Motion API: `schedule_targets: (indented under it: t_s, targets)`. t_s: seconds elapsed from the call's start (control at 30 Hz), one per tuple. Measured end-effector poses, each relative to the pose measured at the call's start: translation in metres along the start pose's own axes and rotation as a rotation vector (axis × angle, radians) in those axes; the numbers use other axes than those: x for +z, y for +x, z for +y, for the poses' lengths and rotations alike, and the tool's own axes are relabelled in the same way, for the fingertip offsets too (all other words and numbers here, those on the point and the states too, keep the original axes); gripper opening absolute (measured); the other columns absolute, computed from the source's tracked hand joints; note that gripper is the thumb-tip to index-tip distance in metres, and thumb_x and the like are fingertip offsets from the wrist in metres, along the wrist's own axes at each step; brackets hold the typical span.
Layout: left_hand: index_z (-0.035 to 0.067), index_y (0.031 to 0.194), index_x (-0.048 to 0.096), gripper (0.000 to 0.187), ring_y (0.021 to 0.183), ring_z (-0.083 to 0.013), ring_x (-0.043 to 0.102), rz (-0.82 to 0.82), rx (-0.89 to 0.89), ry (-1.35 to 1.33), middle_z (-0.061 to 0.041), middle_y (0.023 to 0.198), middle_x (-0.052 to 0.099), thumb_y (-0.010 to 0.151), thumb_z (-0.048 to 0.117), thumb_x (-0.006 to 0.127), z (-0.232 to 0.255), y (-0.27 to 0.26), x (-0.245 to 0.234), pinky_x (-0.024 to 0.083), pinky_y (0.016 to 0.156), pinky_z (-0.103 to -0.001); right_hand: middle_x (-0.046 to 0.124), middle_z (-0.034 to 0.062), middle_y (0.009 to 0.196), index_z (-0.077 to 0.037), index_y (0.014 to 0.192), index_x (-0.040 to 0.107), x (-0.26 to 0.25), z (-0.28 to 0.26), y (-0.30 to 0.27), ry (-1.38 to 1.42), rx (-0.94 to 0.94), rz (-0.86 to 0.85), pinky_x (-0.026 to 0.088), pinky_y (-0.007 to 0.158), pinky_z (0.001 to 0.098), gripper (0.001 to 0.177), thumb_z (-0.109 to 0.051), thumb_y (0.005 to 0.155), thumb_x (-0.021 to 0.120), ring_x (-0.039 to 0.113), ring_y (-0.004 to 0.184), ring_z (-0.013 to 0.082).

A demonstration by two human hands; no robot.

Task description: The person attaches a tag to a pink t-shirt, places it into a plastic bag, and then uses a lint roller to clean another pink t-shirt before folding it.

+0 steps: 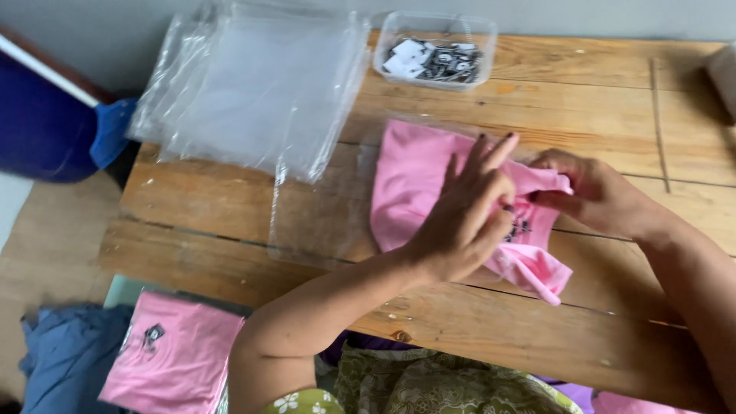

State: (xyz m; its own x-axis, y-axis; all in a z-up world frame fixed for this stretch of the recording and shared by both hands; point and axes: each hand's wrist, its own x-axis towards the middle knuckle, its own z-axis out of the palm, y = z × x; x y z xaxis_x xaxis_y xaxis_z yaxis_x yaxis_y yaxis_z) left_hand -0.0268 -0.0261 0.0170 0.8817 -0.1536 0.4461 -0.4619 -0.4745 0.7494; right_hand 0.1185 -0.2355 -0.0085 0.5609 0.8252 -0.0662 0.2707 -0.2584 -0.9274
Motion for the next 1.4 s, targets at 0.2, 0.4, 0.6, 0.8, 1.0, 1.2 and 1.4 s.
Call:
schedule_targets:
  t_s: [0.2,0.4,0.6,0.8,1.0,1.2,1.4]
  targets:
    - [0.008,0.100,0.045,0.005,0.167,-0.0421,0.010,0.015,0.050,0.046,-0.019,0.170,0.017,0.104,0.009,0.044,-0.003,-0.002,0.013,-0.005,0.138,-0.071,0.067,0.0173,0.108,0.002,0.151,0.043,0.050,0.026,0.003,0.498,-0.071,0.052,0.060,0.069,0.0291,0.048,-0.001,0.103,0.042,0.069,0.085,0.0223]
    - [0.011,0.105,0.043,0.006,0.163,-0.0405,0.031,0.062,0.130,0.093,-0.010,0.173,0.020,0.103,0.011,0.049,-0.005,-0.007,0.031,0.025,0.135,-0.070,0.063,0.0108,0.085,-0.006,0.121,0.048,0.043,0.043,0.007,-0.292,-0.027,0.090,0.053,0.058,0.0348,0.023,-0.019,0.102,0.048,0.064,0.068,0.0237]
    - [0.007,0.101,0.050,0.004,0.167,-0.0402,0.006,0.012,0.057,0.015,-0.012,0.172,0.012,0.103,0.005,0.048,0.000,-0.006,0.013,-0.001,0.138,-0.071,0.059,0.0032,0.058,-0.015,0.085,0.054,0.015,0.056,-0.012,-1.262,0.095,0.149,0.045,0.046,0.0416,0.031,-0.041,0.101,0.056,0.059,0.047,0.0255]
    - [0.009,0.105,0.045,0.006,0.165,-0.0440,0.008,-0.033,0.044,-0.032,-0.017,0.170,0.015,0.102,0.004,0.047,-0.007,-0.005,0.007,-0.001,0.136,-0.068,0.068,-0.0098,0.071,-0.035,0.091,0.075,0.019,-0.060,-0.071,-1.327,0.075,0.401,0.032,0.048,0.0311,0.028,-0.060,0.103,0.065,0.056,0.051,0.0115]
    - [0.006,0.100,0.049,0.005,0.160,-0.0395,0.029,-0.011,0.155,0.012,-0.020,0.163,0.031,0.100,0.002,0.051,-0.005,-0.003,0.013,0.012,0.142,-0.065,0.078,0.0047,0.100,-0.019,0.098,0.080,0.022,0.012,-0.029,-1.048,-0.424,-0.376,0.063,0.083,0.0378,0.015,-0.025,0.086,0.074,0.072,0.085,0.0203]
    - [0.011,0.104,0.052,0.008,0.164,-0.0348,0.028,0.002,0.118,0.138,-0.015,0.165,0.037,0.100,0.009,0.059,-0.015,-0.011,0.033,0.009,0.143,-0.068,0.069,0.0065,0.107,-0.020,0.105,0.072,-0.013,0.122,-0.010,-1.051,-0.505,-0.404,0.055,0.086,0.0406,0.020,-0.028,0.088,0.069,0.064,0.093,0.0231]
    - [0.012,0.104,0.047,0.016,0.160,-0.0381,0.034,-0.015,0.136,0.183,-0.012,0.163,0.038,0.098,0.013,0.062,-0.020,-0.011,0.047,0.027,0.133,-0.075,0.059,0.0084,0.116,-0.021,0.114,0.062,-0.032,0.149,-0.017,-1.062,-0.501,-0.382,0.046,0.091,0.0439,0.027,-0.032,0.090,0.062,0.053,0.101,0.0263]
